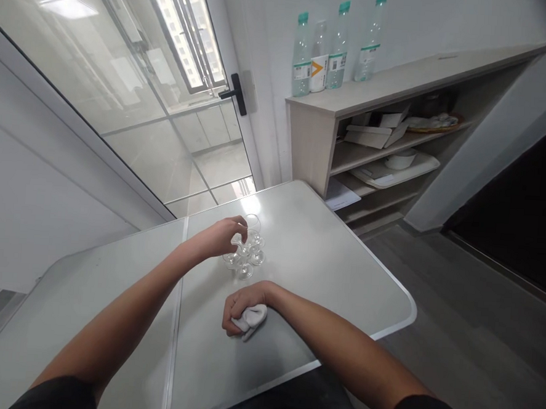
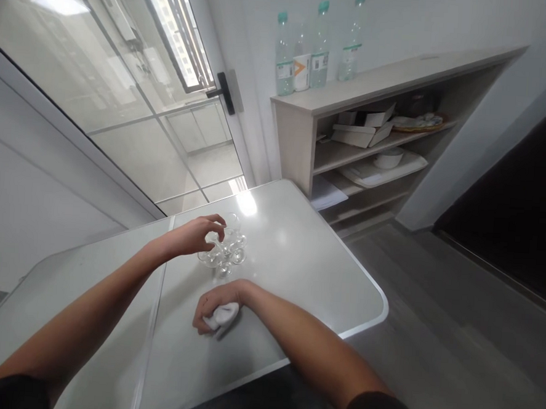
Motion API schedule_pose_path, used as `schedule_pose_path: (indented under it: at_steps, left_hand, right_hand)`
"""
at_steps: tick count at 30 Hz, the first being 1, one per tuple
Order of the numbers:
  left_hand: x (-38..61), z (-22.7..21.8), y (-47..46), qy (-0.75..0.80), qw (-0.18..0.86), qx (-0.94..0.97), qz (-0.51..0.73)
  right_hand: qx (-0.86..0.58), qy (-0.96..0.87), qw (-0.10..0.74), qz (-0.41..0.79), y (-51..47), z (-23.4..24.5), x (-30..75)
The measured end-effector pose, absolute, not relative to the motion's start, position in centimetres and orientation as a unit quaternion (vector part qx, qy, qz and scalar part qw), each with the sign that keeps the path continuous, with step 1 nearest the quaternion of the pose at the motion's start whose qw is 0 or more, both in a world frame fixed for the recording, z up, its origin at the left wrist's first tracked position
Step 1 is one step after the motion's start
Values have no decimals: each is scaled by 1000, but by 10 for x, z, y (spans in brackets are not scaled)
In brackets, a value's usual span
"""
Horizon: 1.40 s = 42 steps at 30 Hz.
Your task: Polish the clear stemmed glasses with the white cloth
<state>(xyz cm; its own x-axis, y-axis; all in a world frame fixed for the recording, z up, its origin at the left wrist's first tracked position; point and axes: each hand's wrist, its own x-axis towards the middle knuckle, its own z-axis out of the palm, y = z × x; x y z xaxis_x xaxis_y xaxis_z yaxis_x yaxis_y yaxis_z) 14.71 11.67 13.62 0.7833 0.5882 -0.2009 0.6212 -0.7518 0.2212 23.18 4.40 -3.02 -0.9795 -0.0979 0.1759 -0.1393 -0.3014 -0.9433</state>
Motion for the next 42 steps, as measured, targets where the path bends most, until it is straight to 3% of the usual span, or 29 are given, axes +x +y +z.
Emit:
schedule_pose_path:
  at_steps: [42]
  left_hand:
    - [-4,141,100,469,112,873,-65]
  right_hand:
    - [72,-568,12,820,38,-43,236]
